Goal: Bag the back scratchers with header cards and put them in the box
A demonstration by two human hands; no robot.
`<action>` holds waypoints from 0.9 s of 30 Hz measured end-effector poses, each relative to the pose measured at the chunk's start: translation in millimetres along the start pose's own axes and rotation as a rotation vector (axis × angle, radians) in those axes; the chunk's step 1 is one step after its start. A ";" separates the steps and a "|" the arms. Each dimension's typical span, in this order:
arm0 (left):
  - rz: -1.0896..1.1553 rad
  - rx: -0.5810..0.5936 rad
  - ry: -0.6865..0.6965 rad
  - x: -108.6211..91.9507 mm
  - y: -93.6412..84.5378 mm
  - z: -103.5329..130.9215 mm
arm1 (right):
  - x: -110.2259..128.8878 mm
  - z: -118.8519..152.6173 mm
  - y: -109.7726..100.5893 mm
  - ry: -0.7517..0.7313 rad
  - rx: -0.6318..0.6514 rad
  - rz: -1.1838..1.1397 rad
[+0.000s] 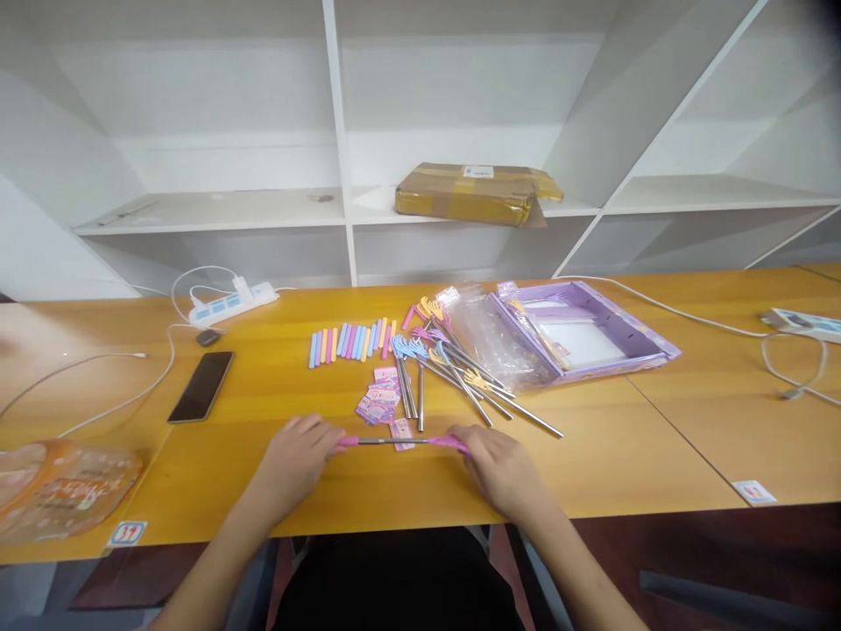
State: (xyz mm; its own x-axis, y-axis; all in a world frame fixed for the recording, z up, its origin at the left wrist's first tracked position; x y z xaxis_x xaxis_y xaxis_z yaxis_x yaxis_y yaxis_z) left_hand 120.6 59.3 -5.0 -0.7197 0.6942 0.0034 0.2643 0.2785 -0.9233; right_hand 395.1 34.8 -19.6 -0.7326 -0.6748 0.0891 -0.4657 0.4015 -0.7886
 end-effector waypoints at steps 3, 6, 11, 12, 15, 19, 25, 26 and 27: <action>-0.057 -0.006 -0.081 45.8 -15.6 17.6 | -53.3 26.5 -21.6 0.108 -0.060 0.079; -0.066 0.002 -0.136 86.8 -24.6 40.2 | -112.7 61.9 -42.4 0.269 -0.060 0.146; 0.068 0.060 -0.170 106.2 -15.9 59.8 | -155.0 96.5 -67.5 0.385 -0.023 0.367; 0.079 0.058 -0.173 105.0 -15.4 61.4 | -156.4 99.3 -69.7 0.387 -0.005 0.376; 0.069 0.034 -0.194 105.1 -20.4 68.4 | -167.4 111.6 -77.3 0.457 0.051 0.366; 0.045 -0.009 -0.220 118.7 -30.5 82.4 | -207.9 147.7 -100.0 0.711 0.033 0.377; 0.037 0.030 -0.181 123.8 -12.5 80.9 | -242.6 170.1 -100.2 0.960 0.104 0.292; 0.035 0.038 -0.181 123.0 -8.6 78.1 | -243.5 169.4 -97.4 0.996 0.117 0.286; 0.040 0.051 -0.182 122.0 -4.6 75.3 | -243.8 168.8 -94.2 1.028 0.135 0.285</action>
State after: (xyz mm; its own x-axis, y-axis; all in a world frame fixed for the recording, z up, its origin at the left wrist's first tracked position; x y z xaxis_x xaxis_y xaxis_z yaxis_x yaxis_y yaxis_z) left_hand -16.7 92.8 -29.3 -0.8149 0.5710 -0.0988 0.2654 0.2162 -0.9396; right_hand 701.4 57.0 -69.8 -0.9011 0.3022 0.3109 -0.1995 0.3476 -0.9162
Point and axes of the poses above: each hand's wrist, its own z-axis away from the middle knuckle, its own y-axis out of the palm, x = y × z, the point moved 9 cm from there along -z, towards the middle knuckle
